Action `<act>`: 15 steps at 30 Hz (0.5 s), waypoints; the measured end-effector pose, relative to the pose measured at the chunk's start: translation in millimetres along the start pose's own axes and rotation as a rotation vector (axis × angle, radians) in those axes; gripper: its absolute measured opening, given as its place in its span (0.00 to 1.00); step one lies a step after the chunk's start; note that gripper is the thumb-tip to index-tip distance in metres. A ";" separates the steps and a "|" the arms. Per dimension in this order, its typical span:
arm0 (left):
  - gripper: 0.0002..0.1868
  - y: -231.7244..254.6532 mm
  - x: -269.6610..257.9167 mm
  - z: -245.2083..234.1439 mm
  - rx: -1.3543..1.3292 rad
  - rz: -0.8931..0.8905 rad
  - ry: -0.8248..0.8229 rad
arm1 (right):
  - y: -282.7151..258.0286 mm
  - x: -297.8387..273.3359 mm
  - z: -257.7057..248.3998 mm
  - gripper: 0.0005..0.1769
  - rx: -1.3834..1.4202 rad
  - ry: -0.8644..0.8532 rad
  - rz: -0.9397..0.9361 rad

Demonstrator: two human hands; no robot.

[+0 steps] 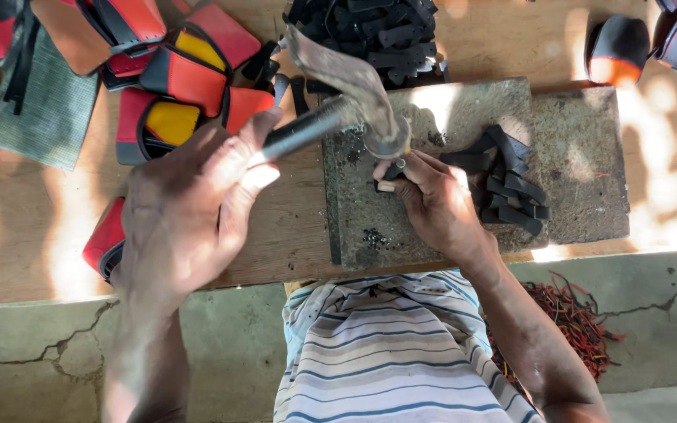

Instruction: The person uses a hammer and a small metal punch to drive fasteners into small black leather pieces on a wooden workbench. The person repeatedly positions the punch and strikes it with the hammer, then repositions the leather piece to continue the process.

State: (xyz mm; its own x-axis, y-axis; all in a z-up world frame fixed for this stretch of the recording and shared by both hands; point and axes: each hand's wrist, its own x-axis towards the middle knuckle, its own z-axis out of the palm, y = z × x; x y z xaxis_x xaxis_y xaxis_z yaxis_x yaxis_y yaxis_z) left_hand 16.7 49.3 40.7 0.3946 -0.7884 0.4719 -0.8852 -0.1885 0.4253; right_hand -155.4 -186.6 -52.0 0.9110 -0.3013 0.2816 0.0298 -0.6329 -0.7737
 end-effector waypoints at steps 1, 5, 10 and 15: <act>0.17 3.1 -0.1 -5.5 0.055 0.000 -0.021 | 1.7 0.8 1.8 0.22 0.038 0.004 -0.032; 0.23 15.7 6.6 -6.8 0.092 0.067 -0.018 | 8.2 0.9 8.9 0.23 0.022 0.008 -0.108; 0.22 13.4 16.5 -8.3 0.114 0.128 -0.014 | 8.2 -0.3 6.3 0.16 -0.052 0.008 -0.061; 0.25 5.4 16.5 -14.4 0.078 0.184 0.076 | 5.0 0.5 6.0 0.21 0.030 -0.004 -0.077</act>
State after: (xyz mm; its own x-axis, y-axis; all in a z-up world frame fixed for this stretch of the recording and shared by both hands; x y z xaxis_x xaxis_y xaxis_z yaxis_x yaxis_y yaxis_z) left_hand 21.9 43.7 61.9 0.2392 -0.7677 0.5944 -0.9594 -0.0927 0.2664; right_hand -152.3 -185.6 -59.2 0.9072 -0.2495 0.3388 0.1122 -0.6325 -0.7664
